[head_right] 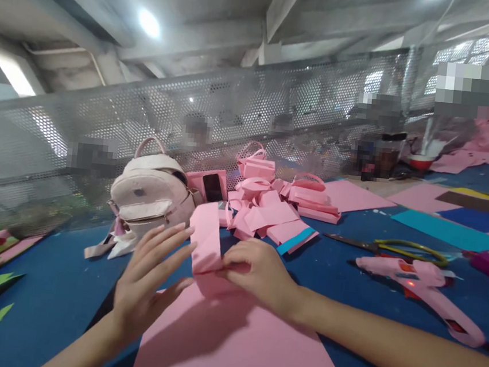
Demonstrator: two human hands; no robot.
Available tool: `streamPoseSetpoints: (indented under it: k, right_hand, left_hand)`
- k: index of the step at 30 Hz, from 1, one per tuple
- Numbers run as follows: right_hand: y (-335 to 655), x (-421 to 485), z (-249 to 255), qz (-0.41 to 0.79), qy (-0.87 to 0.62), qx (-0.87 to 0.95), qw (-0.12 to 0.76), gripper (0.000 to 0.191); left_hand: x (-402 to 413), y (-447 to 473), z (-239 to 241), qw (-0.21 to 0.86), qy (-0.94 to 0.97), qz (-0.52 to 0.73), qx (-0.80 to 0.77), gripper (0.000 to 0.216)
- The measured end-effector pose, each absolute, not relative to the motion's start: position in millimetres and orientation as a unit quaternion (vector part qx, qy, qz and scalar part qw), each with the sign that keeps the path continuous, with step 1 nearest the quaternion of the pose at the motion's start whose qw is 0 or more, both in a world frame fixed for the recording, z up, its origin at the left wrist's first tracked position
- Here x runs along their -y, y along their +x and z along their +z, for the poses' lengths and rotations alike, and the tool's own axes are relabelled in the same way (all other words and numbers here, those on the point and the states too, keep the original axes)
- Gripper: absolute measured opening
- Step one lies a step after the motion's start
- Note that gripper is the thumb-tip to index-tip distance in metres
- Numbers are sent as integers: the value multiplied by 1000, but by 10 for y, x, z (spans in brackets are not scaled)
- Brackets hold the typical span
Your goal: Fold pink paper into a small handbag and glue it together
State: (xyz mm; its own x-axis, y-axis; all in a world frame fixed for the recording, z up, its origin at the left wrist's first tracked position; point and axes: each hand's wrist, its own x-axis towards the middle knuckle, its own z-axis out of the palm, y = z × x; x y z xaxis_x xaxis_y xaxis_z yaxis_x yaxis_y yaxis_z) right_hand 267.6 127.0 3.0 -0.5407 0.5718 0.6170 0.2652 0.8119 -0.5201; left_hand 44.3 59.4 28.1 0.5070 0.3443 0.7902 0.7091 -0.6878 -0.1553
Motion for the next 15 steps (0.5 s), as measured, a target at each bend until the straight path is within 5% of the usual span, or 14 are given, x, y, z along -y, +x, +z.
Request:
streamPoseSetpoints:
  k: [3,8,15]
  right_hand:
    - [2615,-1279,171,215,-236,843,433,15]
    - [2566,-1275,194,263,-220,832,437,6]
    - [2618,-1267,127,274,-257,842,387,3]
  left_hand:
    - [-708,439,80,182,-829,-390,357,50]
    - [-794,430,-96,51,-818,-426,383,43]
    - [-816,439,-153,94,-853,-390,333,41]
